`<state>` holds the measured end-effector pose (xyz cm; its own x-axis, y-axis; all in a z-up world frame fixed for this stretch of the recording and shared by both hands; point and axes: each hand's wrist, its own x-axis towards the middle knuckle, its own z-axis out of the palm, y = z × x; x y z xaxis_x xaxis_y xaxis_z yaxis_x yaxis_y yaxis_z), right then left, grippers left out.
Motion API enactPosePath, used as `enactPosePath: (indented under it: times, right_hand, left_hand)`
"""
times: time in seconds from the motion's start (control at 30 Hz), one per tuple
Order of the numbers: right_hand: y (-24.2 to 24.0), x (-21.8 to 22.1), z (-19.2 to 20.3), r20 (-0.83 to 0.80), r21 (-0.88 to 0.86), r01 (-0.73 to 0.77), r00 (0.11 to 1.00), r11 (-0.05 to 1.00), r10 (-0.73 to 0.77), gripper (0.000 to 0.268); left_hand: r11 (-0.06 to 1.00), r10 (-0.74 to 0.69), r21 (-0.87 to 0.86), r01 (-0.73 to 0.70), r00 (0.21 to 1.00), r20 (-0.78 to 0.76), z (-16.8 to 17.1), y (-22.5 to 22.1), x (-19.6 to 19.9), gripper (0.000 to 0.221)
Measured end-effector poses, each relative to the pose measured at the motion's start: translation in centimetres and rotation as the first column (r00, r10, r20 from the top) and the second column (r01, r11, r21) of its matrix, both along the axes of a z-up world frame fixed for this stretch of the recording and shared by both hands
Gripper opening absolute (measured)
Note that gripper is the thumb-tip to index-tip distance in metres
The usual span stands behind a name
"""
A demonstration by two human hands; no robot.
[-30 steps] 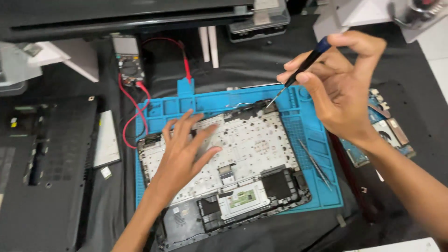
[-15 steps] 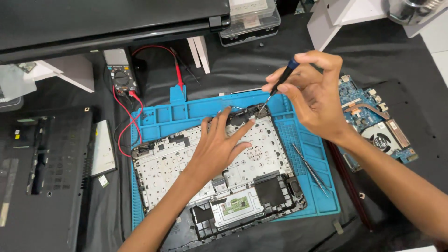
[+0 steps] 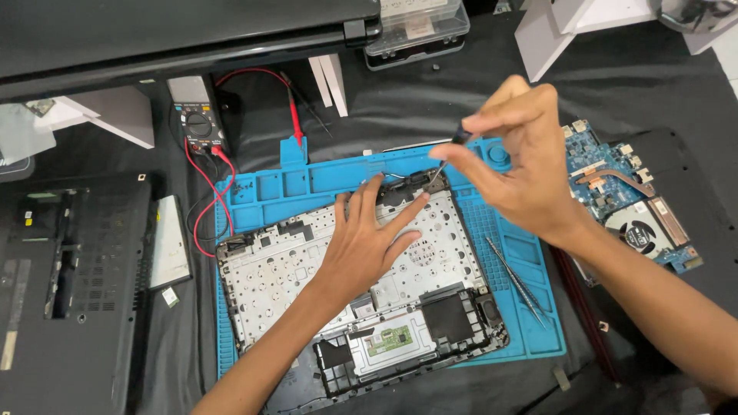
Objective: The person repairs a disassembled laptop on a blue work mat. They reposition the motherboard, attach the cooling fan to it, then lift and reposition the laptop chassis and use a screwdriver to work on screws and components on the chassis and board.
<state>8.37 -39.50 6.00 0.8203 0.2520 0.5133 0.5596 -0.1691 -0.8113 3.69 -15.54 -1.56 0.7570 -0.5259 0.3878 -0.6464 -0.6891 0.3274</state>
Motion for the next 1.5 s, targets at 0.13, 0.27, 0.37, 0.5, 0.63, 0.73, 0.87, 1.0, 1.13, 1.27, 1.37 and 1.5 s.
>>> enactPosePath:
  times: [0.13, 0.27, 0.37, 0.5, 0.63, 0.73, 0.87, 1.0, 1.13, 1.27, 1.37, 1.5]
  right_hand:
    - [1.2, 0.1, 3.3, 0.059, -0.029, -0.025, 0.998, 0.999, 0.027, 0.040]
    - [0.0, 0.9, 2.0, 0.098, 0.009, -0.134, 0.986, 0.991, 0.132, 0.037]
    - [0.6, 0.8, 3.5, 0.082, 0.000, -0.160, 0.984, 0.987, 0.160, 0.037]
    - [-0.3, 1.2, 2.2, 0.015, -0.058, -0.089, 0.996, 0.994, 0.090, 0.037]
    - [0.2, 1.1, 3.8, 0.060, -0.083, -0.131, 0.989, 0.988, 0.136, 0.040]
    - [-0.6, 1.5, 2.6, 0.068, -0.047, -0.232, 0.970, 0.971, 0.235, 0.035]
    - [0.2, 1.3, 3.8, 0.075, -0.014, -0.235, 0.969, 0.972, 0.236, 0.038]
    - [0.3, 1.3, 3.3, 0.075, -0.006, -0.192, 0.978, 0.981, 0.192, 0.034]
    - [0.3, 1.4, 3.4, 0.110, -0.005, -0.186, 0.976, 0.982, 0.186, 0.038]
    - [-0.6, 1.6, 1.8, 0.094, -0.024, -0.199, 0.975, 0.980, 0.200, 0.037]
    - [-0.1, 1.4, 3.0, 0.080, -0.022, -0.178, 0.981, 0.984, 0.179, 0.040]
    - [-0.8, 1.7, 2.2, 0.069, -0.028, -0.221, 0.972, 0.975, 0.223, 0.035]
  left_hand:
    - [1.000, 0.005, 0.024, -0.005, 1.000, -0.007, -0.3, -0.1, 0.2, 0.050]
    - [1.000, 0.006, 0.021, -0.006, 1.000, -0.011, -0.1, -0.2, 0.2, 0.049]
    - [1.000, 0.011, 0.017, -0.011, 1.000, -0.020, 0.1, -0.2, 0.1, 0.048]
    - [1.000, 0.017, 0.006, -0.017, 0.999, -0.027, 0.2, -0.2, 0.0, 0.048]
    - [1.000, 0.017, 0.007, -0.016, 0.999, -0.036, 0.2, -0.2, -0.1, 0.048]
    - [0.999, 0.030, 0.027, -0.030, 0.999, -0.020, 0.0, -0.2, -0.1, 0.047]
    - [1.000, 0.024, 0.012, -0.024, 1.000, -0.016, -0.1, -0.2, -0.1, 0.047]
    - [1.000, 0.024, 0.011, -0.024, 1.000, -0.016, 0.0, -0.2, -0.1, 0.047]
    - [0.999, 0.031, 0.018, -0.031, 0.999, -0.019, 0.1, -0.3, -0.1, 0.048]
    - [1.000, 0.024, 0.009, -0.024, 1.000, -0.013, -0.1, -0.3, -0.2, 0.048]
    - [1.000, 0.026, 0.011, -0.026, 1.000, -0.014, 0.0, -0.2, -0.1, 0.048]
    - [0.999, 0.034, 0.028, -0.033, 0.999, -0.025, 0.1, -0.3, -0.1, 0.048]
